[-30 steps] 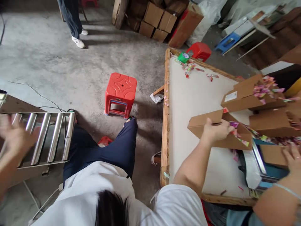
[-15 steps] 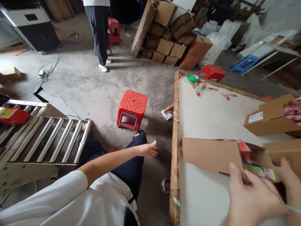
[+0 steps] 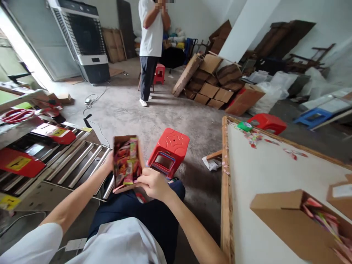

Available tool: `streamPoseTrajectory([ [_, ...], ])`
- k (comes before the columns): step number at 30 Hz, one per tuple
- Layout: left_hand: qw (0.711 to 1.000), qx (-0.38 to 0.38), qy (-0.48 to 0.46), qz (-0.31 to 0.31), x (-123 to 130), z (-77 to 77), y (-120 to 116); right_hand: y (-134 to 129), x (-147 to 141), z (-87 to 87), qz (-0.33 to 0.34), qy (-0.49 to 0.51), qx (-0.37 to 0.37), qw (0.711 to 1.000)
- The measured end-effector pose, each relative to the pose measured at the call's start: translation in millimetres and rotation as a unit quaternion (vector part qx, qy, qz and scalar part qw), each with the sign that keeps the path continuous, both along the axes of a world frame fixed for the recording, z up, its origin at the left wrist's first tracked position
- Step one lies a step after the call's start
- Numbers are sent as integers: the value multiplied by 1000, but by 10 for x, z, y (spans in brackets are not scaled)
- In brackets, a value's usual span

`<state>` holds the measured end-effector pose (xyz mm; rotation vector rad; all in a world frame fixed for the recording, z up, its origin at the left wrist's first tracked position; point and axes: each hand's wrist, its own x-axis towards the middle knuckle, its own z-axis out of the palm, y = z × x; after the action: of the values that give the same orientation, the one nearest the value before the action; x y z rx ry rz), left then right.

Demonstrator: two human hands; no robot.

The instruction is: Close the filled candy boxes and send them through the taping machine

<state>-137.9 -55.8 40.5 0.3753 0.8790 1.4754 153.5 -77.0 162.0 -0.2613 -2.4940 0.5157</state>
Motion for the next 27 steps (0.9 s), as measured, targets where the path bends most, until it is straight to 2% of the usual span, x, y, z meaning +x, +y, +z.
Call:
streamPoseTrajectory([
  [2,989,-16,-17,143,-657,-72,-325,252,-638,-147,82,-44,11,996],
  [4,965,-43,27,258,-1166,-155,-682,434,-1259,-235,143,-108,44,983],
  [6,940,-64,88,323,-1536,-205,-1021,528,-1749,-284,181,-155,75,968],
  [8,930,-52,123,342,-1780,-175,-1299,512,-2032,-322,187,-172,90,963],
  [11,934,31,187,302,-1967,30,-1559,284,-2133,-364,102,-119,106,982],
  [13,917,48,290,270,-2025,199,-1641,74,-2166,-377,59,-84,119,988],
  [16,868,28,436,235,-2072,354,-1698,-165,-2439,-447,105,-149,131,974],
  [18,843,48,503,186,-2091,380,-1717,-243,-2740,-566,140,-242,131,951],
  [20,810,76,568,127,-2107,385,-1706,-272,-3008,-717,146,-302,126,934],
  [23,746,102,656,53,-2128,423,-1592,-265,-3188,-881,138,-289,115,940],
  [25,705,96,702,32,-2122,450,-1450,-240,-3169,-916,150,-267,84,948],
  [27,661,51,748,33,-2071,438,-1289,-205,-3076,-909,143,-224,15,964],
])
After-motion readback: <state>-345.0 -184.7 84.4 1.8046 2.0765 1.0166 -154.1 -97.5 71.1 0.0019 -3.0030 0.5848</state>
